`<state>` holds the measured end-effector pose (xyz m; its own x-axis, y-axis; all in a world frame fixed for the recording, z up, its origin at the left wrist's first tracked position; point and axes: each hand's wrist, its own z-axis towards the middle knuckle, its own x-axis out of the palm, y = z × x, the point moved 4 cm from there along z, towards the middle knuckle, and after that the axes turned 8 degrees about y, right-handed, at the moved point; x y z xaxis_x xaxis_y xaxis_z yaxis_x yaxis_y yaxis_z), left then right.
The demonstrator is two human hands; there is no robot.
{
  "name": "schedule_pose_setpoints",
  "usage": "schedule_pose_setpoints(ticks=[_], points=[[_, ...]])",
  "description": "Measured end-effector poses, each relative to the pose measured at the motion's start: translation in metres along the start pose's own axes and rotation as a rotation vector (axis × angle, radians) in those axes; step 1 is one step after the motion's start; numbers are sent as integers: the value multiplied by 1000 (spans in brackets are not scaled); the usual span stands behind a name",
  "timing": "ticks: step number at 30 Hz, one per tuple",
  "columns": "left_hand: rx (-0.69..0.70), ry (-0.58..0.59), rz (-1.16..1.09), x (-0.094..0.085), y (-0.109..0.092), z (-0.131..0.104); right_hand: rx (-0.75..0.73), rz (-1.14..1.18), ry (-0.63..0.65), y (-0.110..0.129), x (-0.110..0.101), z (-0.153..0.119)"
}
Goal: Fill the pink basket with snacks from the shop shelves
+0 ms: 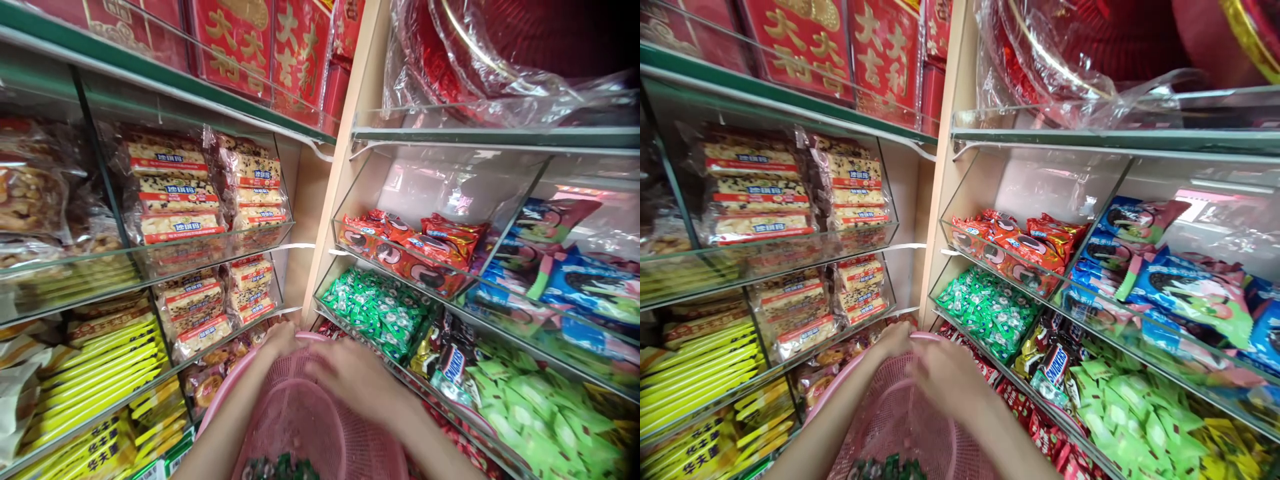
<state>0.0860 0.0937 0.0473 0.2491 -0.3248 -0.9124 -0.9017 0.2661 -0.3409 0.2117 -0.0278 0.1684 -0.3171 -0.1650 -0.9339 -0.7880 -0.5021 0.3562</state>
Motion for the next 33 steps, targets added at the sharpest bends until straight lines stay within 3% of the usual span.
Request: schedule_pose_setpoints(ticks=[3,6,11,18,26,33], points=[[10,-11,-9,0,0,1,408,-241,-69,-32,-61,32],[23,-18,-19,0,-2,3,565,-242,-78,-59,-85,62],[27,-15,-32,1,-2,6,673,-195,26,-87,-66,92],[19,-2,-32,1,-2,7,741,-193,78,-97,-40,105],[8,-1,-34,0,-2,5,673,-229,85,-106,-39,100],[16,-8,-46,-1,-4,2,601,-247,78,-98,-42,100]])
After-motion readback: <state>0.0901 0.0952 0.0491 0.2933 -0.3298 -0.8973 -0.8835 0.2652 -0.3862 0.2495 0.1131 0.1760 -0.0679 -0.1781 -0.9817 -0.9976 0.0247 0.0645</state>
